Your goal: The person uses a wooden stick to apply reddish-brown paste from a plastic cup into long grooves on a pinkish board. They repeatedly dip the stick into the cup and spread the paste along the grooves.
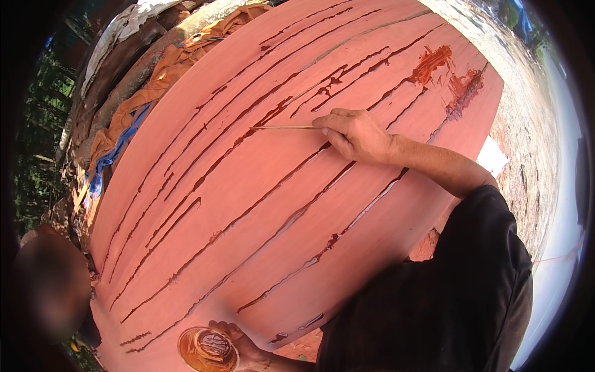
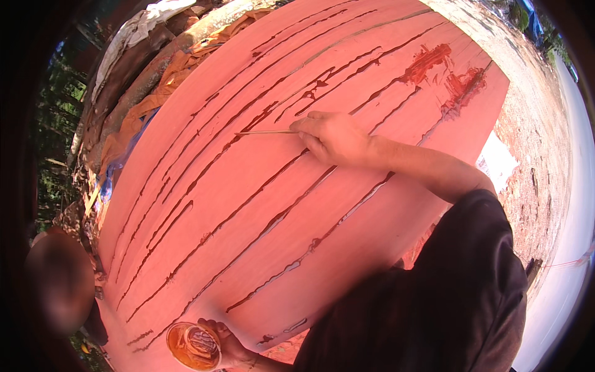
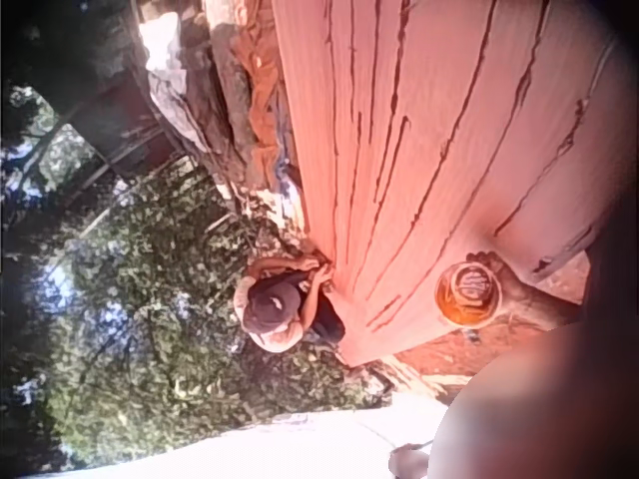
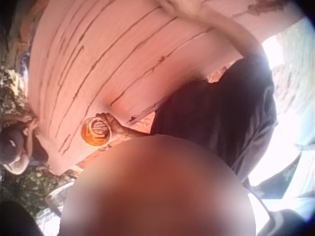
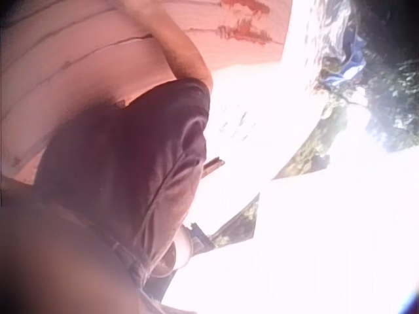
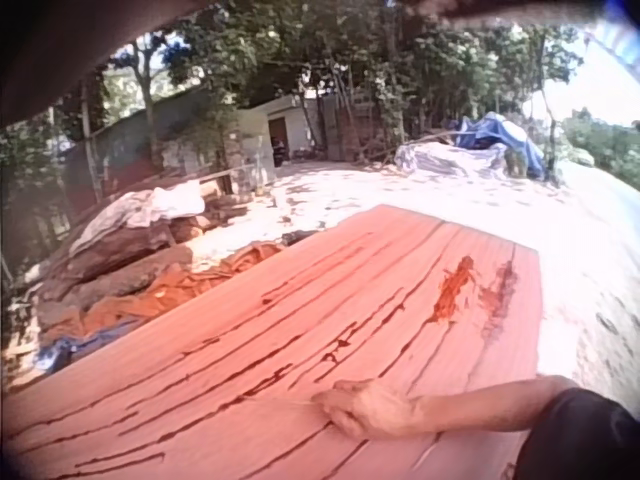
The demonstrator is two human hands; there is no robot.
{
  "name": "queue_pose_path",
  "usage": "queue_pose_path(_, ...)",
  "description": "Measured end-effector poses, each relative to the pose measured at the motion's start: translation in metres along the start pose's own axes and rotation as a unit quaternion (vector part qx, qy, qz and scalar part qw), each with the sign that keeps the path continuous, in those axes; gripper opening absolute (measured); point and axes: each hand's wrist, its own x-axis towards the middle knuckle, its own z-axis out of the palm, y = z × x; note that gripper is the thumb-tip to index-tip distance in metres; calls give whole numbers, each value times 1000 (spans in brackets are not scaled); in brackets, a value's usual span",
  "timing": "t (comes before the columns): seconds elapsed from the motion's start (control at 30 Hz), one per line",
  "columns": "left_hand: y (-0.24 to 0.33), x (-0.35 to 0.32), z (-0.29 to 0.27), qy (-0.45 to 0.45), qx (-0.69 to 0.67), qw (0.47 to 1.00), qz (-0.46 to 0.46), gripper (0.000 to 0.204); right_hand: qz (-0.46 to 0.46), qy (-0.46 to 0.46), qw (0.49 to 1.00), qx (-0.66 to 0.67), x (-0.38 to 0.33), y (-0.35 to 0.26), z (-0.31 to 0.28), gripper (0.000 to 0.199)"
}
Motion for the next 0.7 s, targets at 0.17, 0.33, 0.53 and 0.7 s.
queue_pose_path(0.17, -6, 4, 25, -58, -58, 997, -5, 70, 259, -35, 938, 227, 1, 0, -22, 29)
queue_pose_path(0.33, -10, 9, 25, -61, -131, 989, -13, 69, 264, -82, 886, 372, 10, -18, -59, 37)
queue_pose_path(0.53, -11, 21, 14, 88, -107, 990, 19, 72, 277, -183, 860, 388, 35, -56, -53, 32)
queue_pose_path(0.7, -13, 43, 23, 101, 0, 994, 35, 62, 218, -263, 861, 377, 56, -92, -29, 25)
